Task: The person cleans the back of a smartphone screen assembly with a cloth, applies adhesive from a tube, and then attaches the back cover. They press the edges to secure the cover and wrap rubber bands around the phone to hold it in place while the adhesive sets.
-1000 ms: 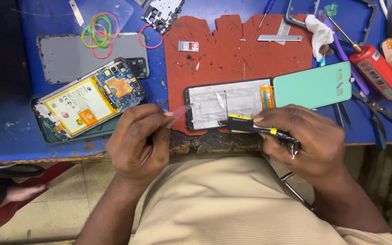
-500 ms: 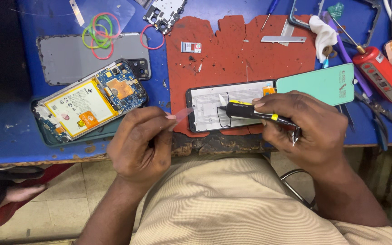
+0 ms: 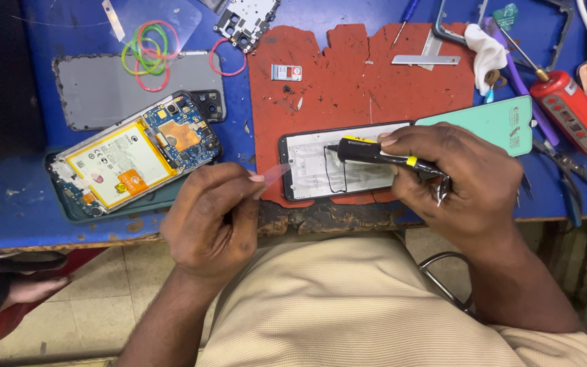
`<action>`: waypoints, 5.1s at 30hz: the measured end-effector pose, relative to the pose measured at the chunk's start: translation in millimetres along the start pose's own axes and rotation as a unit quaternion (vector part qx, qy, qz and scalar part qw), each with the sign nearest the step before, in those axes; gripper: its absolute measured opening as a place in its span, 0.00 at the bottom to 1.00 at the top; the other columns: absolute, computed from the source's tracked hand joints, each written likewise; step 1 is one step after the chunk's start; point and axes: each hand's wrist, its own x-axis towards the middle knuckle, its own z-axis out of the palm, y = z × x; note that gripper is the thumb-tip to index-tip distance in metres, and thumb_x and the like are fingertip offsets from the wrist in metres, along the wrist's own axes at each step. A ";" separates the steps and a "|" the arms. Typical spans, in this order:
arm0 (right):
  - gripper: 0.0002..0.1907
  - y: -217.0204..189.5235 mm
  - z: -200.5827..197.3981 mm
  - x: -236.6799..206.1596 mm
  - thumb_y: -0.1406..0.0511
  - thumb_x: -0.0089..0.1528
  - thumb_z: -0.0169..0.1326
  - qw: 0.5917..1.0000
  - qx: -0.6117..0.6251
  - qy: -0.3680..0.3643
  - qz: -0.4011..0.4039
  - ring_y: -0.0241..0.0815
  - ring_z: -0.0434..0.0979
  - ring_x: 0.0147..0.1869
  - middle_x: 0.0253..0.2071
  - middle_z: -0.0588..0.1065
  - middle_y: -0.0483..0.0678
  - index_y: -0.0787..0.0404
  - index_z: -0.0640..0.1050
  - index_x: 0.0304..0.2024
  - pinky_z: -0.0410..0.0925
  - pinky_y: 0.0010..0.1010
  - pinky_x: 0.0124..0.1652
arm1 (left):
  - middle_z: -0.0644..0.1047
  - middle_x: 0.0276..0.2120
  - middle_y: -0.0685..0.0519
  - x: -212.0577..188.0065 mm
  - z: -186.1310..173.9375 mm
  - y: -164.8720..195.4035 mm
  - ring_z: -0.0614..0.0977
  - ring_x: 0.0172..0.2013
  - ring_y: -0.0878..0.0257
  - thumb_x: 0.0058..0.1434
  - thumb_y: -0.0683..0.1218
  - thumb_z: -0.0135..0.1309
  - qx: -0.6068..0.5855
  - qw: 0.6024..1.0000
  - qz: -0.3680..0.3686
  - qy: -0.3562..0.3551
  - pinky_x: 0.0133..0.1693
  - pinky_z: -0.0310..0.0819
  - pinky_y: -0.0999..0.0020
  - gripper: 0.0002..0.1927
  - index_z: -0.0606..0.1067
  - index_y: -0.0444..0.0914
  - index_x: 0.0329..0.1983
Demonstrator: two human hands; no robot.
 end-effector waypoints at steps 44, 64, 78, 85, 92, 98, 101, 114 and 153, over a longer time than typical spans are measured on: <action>0.13 6.6 -5.4 -0.6 0.75 0.58 0.62 1.000 -0.003 0.007 0.001 0.46 0.83 0.43 0.41 0.80 0.55 0.67 0.77 0.44 0.75 0.32 0.41 | 0.78 0.39 0.46 -0.4 2.9 -0.1 0.82 0.38 0.60 0.61 0.28 0.63 0.011 1.000 -0.001 0.001 0.35 0.78 0.71 0.13 0.75 0.32 0.43; 0.13 2.2 -3.4 -16.6 0.75 0.58 0.63 1.000 -0.006 -0.028 0.005 0.45 0.85 0.45 0.43 0.81 0.51 0.65 0.79 0.45 0.76 0.30 0.42 | 0.78 0.39 0.46 1.0 1.4 -0.9 0.82 0.38 0.59 0.63 0.28 0.63 0.008 1.000 0.005 -0.003 0.36 0.78 0.70 0.12 0.75 0.32 0.44; 0.12 3.8 -14.3 -29.2 0.73 0.58 0.63 0.999 0.015 -0.035 0.031 0.45 0.85 0.45 0.43 0.81 0.51 0.66 0.79 0.44 0.76 0.30 0.42 | 0.78 0.38 0.46 1.0 2.8 -0.1 0.82 0.38 0.60 0.62 0.28 0.63 0.006 1.000 0.005 -0.004 0.35 0.77 0.70 0.13 0.75 0.32 0.44; 0.11 6.4 -16.1 -33.8 0.71 0.60 0.64 0.999 0.009 -0.043 0.015 0.45 0.85 0.47 0.42 0.81 0.50 0.64 0.79 0.44 0.77 0.31 0.44 | 0.78 0.38 0.45 -0.5 4.3 -2.2 0.81 0.35 0.60 0.60 0.26 0.62 0.029 0.999 0.013 -0.008 0.34 0.75 0.67 0.13 0.76 0.32 0.43; 0.11 7.6 -11.9 -35.9 0.72 0.60 0.63 0.999 0.014 -0.025 0.025 0.45 0.85 0.46 0.43 0.81 0.52 0.66 0.79 0.45 0.76 0.30 0.43 | 0.79 0.39 0.45 -2.8 3.8 -3.9 0.82 0.37 0.58 0.60 0.27 0.60 0.038 0.999 0.020 -0.015 0.34 0.78 0.67 0.13 0.74 0.32 0.44; 0.11 4.3 -14.3 -35.2 0.71 0.60 0.64 0.999 0.019 -0.035 0.032 0.46 0.85 0.47 0.42 0.81 0.52 0.66 0.79 0.44 0.76 0.30 0.44 | 0.79 0.39 0.46 -3.2 3.7 -3.3 0.83 0.38 0.58 0.62 0.27 0.59 0.042 0.999 0.021 -0.016 0.35 0.79 0.68 0.13 0.75 0.32 0.45; 0.10 -0.1 -16.5 -35.9 0.71 0.59 0.63 0.998 0.018 -0.045 0.037 0.46 0.85 0.46 0.41 0.81 0.51 0.66 0.80 0.43 0.76 0.32 0.45 | 0.78 0.39 0.45 -2.9 3.3 -3.6 0.82 0.37 0.58 0.62 0.26 0.59 0.033 0.999 0.017 -0.017 0.34 0.78 0.68 0.12 0.75 0.31 0.45; 0.10 2.6 -17.4 -36.4 0.72 0.58 0.62 0.999 0.001 -0.045 0.028 0.45 0.85 0.45 0.41 0.82 0.52 0.65 0.80 0.43 0.76 0.29 0.43 | 0.78 0.37 0.46 -0.5 4.8 -1.7 0.80 0.33 0.62 0.61 0.27 0.63 0.017 1.000 0.008 -0.003 0.31 0.74 0.69 0.12 0.75 0.32 0.43; 0.16 -1.8 -8.6 22.6 0.73 0.61 0.63 0.960 0.219 -0.157 0.075 0.34 0.84 0.45 0.43 0.82 0.50 0.69 0.79 0.51 0.77 0.24 0.45 | 0.78 0.37 0.45 36.2 26.6 16.5 0.83 0.37 0.47 0.65 0.37 0.61 -0.101 0.970 0.017 -0.220 0.37 0.76 0.58 0.19 0.64 0.32 0.53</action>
